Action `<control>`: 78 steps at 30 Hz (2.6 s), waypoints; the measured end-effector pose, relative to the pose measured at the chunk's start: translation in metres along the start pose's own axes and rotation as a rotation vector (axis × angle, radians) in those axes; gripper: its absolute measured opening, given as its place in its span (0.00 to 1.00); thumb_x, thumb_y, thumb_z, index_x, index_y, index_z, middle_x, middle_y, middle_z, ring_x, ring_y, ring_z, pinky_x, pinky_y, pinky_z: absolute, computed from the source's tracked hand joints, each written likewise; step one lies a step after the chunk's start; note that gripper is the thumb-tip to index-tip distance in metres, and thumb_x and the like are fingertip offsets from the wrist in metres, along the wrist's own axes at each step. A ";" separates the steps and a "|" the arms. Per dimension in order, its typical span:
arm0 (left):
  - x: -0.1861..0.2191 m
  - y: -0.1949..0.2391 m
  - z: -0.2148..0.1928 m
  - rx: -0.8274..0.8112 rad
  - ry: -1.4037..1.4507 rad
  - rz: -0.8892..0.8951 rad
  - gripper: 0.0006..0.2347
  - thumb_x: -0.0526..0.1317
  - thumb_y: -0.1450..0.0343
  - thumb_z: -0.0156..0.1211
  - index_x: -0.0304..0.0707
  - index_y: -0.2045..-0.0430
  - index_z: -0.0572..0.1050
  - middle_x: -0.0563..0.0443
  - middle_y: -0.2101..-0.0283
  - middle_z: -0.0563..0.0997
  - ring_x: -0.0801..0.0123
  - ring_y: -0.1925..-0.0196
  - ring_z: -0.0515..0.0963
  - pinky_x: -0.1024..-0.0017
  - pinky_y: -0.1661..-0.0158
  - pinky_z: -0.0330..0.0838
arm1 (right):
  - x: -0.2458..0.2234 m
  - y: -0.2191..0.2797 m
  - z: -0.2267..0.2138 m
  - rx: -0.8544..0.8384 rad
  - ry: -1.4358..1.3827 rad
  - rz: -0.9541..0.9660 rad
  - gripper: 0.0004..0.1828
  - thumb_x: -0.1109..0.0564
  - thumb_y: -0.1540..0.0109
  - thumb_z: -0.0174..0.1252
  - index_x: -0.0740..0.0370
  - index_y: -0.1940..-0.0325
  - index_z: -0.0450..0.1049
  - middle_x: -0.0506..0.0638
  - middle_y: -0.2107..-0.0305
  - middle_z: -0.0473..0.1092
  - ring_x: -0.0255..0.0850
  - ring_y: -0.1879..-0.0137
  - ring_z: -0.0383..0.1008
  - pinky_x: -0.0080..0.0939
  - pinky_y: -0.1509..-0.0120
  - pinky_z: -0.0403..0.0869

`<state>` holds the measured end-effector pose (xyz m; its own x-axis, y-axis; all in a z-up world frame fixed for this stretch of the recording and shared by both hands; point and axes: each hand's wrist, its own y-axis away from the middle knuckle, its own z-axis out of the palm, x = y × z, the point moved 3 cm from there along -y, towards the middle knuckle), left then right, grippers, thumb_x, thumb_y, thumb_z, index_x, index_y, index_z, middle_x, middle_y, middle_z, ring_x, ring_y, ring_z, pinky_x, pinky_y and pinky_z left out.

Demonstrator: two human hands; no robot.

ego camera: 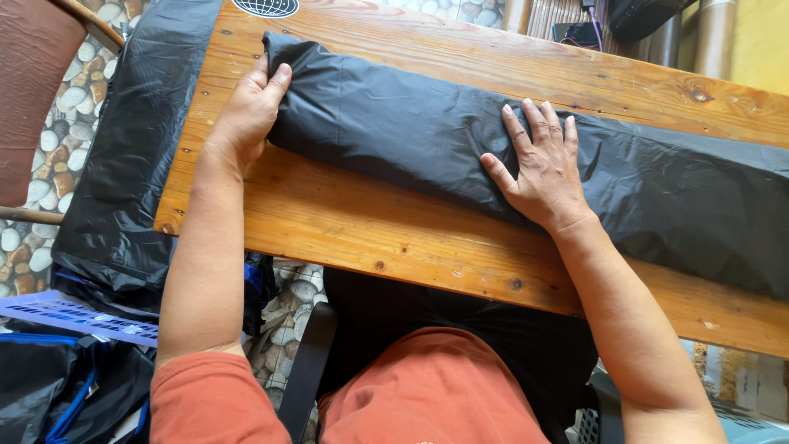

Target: The person folds a large black plastic sheet on a wooden table. They use a brush to smooth the sheet and then fold it into a compact rectangular shape.

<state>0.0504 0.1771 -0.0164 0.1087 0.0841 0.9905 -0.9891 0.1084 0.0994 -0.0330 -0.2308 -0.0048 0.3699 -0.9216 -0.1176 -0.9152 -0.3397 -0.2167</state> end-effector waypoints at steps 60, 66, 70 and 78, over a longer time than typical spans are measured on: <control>-0.032 -0.001 0.027 0.005 -1.292 0.340 0.31 0.58 0.22 0.40 0.41 0.26 0.57 0.41 0.22 0.48 0.58 0.20 0.43 0.42 0.28 0.28 | -0.168 -0.095 0.070 -0.045 -0.055 0.104 0.35 0.39 0.29 0.36 0.49 0.19 0.49 0.57 0.23 0.48 0.59 0.18 0.39 0.68 0.20 0.36; 0.000 0.037 0.009 0.336 -1.182 0.290 0.35 0.59 0.23 0.55 0.31 0.29 0.56 0.29 0.27 0.55 0.38 0.27 0.61 0.46 0.35 0.60 | -0.170 -0.092 0.079 0.003 0.035 0.089 0.34 0.38 0.29 0.35 0.48 0.20 0.54 0.57 0.23 0.48 0.61 0.18 0.39 0.70 0.20 0.36; 0.010 0.071 -0.007 0.382 -1.247 -0.042 0.33 0.70 0.28 0.52 0.34 0.49 0.72 0.31 0.55 0.83 0.33 0.51 0.80 0.43 0.55 0.71 | -0.171 -0.091 0.076 -0.020 0.023 0.101 0.34 0.38 0.29 0.35 0.48 0.20 0.54 0.57 0.23 0.47 0.61 0.18 0.38 0.70 0.20 0.35; 0.003 0.076 0.033 0.358 0.071 -0.148 0.24 0.47 0.36 0.70 0.37 0.50 0.69 0.49 0.49 0.81 0.67 0.54 0.85 0.60 0.71 0.86 | -0.169 -0.089 0.081 0.077 0.022 0.080 0.33 0.39 0.29 0.37 0.50 0.21 0.58 0.58 0.24 0.51 0.62 0.19 0.41 0.70 0.20 0.36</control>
<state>-0.0274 0.1534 -0.0027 0.2469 0.1634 0.9552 -0.9330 -0.2264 0.2799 -0.0013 -0.0294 -0.0436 0.2917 -0.9494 -0.1166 -0.9264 -0.2500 -0.2817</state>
